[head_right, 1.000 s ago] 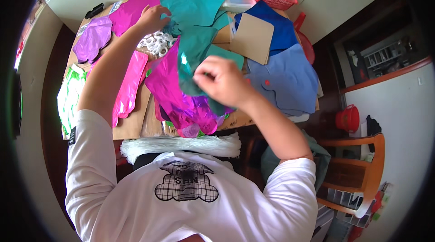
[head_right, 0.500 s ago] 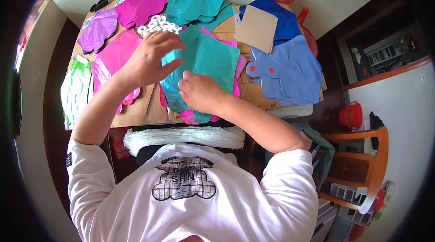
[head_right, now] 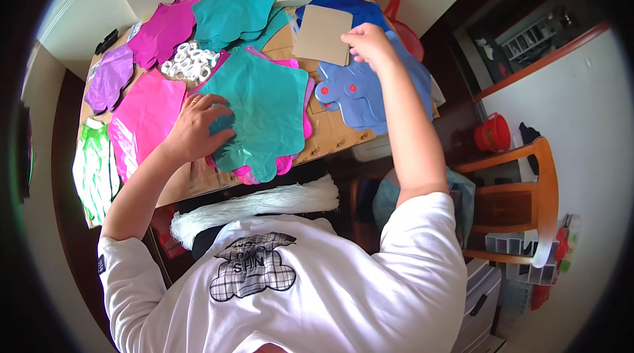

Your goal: Folding and stacking various colorful plastic bags on a cardboard box.

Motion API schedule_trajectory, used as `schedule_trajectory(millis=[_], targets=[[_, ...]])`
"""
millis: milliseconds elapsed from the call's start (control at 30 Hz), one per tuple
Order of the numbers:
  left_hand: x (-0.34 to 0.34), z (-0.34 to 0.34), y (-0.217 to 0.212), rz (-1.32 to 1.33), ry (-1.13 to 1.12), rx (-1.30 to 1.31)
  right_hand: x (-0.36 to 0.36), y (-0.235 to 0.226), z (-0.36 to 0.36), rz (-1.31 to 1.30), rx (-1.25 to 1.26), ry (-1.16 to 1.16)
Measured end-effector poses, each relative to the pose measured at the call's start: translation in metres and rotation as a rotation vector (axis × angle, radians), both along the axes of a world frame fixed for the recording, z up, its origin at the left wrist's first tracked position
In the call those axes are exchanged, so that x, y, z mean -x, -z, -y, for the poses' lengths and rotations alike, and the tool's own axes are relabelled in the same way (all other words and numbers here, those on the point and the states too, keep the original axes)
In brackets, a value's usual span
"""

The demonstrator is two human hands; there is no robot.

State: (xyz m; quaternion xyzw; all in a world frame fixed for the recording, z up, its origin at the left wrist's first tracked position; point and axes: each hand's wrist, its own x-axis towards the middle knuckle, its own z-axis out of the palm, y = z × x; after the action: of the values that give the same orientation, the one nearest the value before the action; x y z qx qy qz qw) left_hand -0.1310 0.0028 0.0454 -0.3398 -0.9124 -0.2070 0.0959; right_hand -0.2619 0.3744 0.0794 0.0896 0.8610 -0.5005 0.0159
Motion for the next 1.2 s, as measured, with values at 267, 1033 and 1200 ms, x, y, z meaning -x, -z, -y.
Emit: schedule_trajectory(millis=[267, 1033, 1200], targets=[[0.077, -0.066, -0.014, 0.354, -0.049, -0.338, 0.05, 0.031, -0.013, 0.17, -0.239, 0.029], [0.156, -0.139, 0.006, 0.916, -0.355, -0.822, 0.052, 0.022, 0.024, 0.122, 0.206, 0.2], [0.153, -0.111, -0.001, 0.846, -0.276, -0.951, 0.042, -0.003, 0.023, 0.004, 0.47, 0.13]])
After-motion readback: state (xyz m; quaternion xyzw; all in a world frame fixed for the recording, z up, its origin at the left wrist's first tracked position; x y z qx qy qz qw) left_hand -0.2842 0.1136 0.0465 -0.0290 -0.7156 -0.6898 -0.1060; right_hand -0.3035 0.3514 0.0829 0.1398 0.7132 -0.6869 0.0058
